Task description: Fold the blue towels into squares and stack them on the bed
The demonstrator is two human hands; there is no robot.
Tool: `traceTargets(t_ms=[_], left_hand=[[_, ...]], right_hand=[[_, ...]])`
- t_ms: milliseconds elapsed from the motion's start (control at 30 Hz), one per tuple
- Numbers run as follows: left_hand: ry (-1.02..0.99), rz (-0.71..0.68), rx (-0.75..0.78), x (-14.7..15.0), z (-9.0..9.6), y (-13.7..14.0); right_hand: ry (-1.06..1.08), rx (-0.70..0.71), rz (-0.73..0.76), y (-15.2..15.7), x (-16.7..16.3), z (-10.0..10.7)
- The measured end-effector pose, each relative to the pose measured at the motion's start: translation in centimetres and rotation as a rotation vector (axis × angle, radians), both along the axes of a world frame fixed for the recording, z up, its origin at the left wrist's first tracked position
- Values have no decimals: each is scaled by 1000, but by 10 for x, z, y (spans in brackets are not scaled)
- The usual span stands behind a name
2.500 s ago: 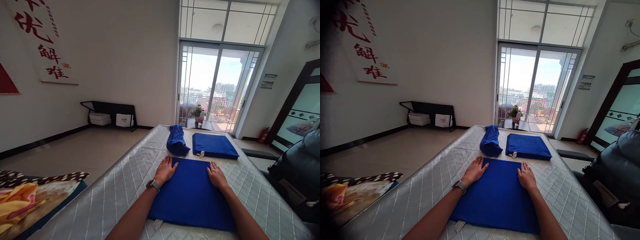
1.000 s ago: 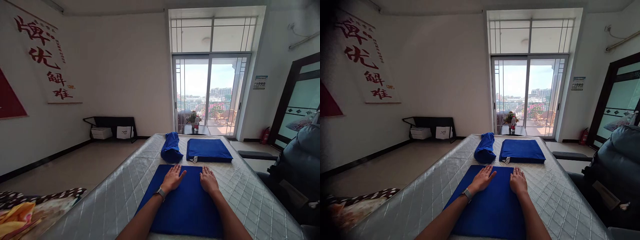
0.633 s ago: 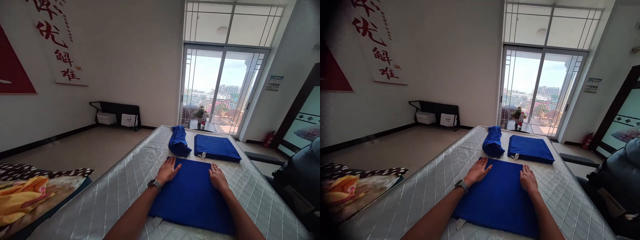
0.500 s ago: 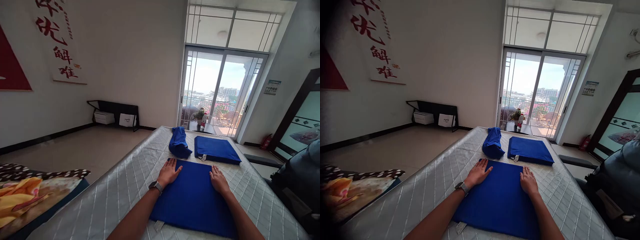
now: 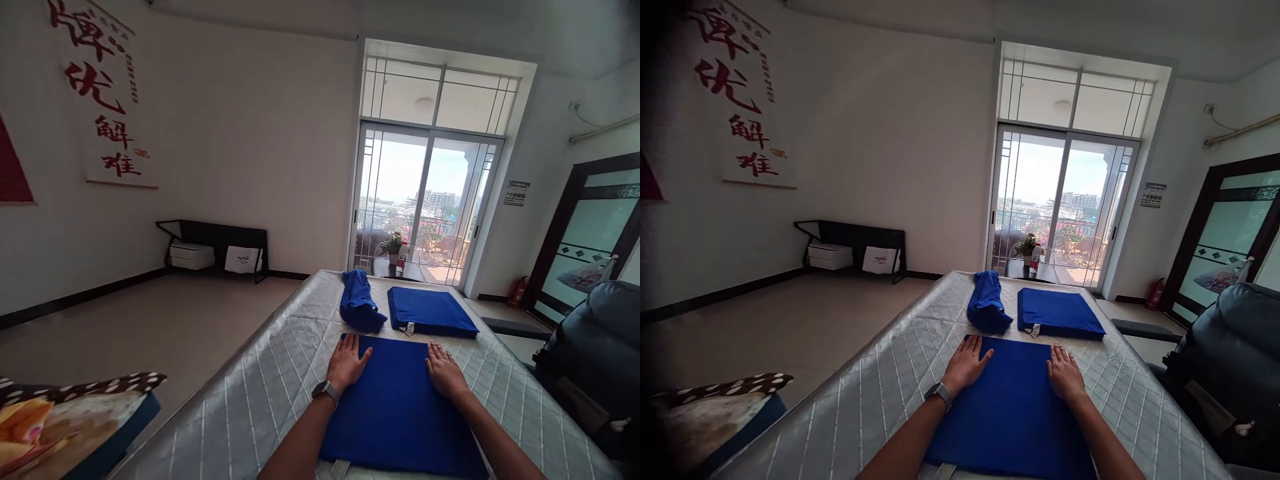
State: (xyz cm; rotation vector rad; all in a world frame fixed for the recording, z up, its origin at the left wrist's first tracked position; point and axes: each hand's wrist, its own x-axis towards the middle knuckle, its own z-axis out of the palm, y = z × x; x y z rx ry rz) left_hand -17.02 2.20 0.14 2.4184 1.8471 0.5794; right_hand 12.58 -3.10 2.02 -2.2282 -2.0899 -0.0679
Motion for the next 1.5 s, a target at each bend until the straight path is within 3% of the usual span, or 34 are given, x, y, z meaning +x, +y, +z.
traceTargets(t_ms=[233, 567, 767, 833, 933, 1067, 1167, 1300, 1500], left_hand=[[25, 0, -16, 1, -4, 5], [72, -1, -11, -1, -16, 13], [147, 99, -125, 5, 1, 16], [172, 108, -93, 26, 11, 9], [159, -82, 38, 83, 17, -16], [112, -368, 84, 166, 8, -55], [94, -400, 20, 189, -1, -70], [91, -325, -39, 165, -2, -72], [133, -195, -114, 83, 4, -68]], right_hand=[[91, -52, -13, -28, -1, -14], [167, -41, 17, -30, 3, -16], [203, -28, 17, -31, 3, -17], [218, -25, 18, -30, 3, -16], [224, -18, 15, -31, 3, -16], [174, -16, 60, -34, 6, -18], [140, -13, 91, -35, 9, -19], [163, -4, 56, -33, 7, -19], [192, -12, 20, -29, 5, -18]])
